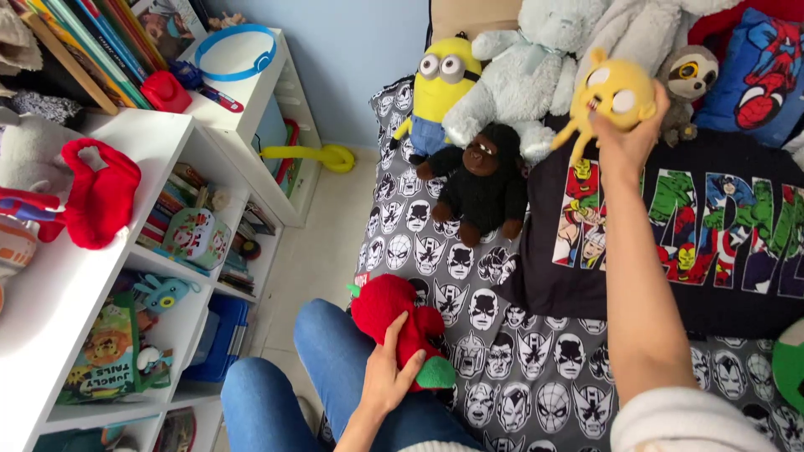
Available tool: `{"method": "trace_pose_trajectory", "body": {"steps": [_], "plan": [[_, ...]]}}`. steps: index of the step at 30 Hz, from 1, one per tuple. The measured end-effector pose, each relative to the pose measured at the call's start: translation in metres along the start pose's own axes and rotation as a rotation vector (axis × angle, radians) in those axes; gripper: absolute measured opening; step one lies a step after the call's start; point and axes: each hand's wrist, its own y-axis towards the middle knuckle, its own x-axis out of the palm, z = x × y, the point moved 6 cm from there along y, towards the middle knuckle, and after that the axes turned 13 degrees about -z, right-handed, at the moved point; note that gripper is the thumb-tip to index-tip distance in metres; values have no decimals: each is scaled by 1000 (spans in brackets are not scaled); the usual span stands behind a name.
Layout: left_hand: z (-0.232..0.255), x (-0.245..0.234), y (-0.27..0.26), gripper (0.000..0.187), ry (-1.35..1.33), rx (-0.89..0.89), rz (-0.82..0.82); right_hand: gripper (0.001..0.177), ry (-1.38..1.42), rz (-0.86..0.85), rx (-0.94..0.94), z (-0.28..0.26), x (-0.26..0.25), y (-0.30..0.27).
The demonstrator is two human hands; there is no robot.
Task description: Organizing and arranging stuffed toys by moving them between a bed and a shelf
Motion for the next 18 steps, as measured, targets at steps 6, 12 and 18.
{"method": "trace_pose_trajectory", "body": {"steps": [6, 12, 18], "plan": [[-6, 0, 4, 69, -37, 64, 31, 68, 104, -16, 33, 59, 25, 54], [-10, 2, 8, 67, -68, 88, 33, 69, 31, 28, 15, 95, 48, 60], [-6, -1, 9, 66, -98, 101, 29, 74, -77, -22, 291, 110, 72, 37]]}}
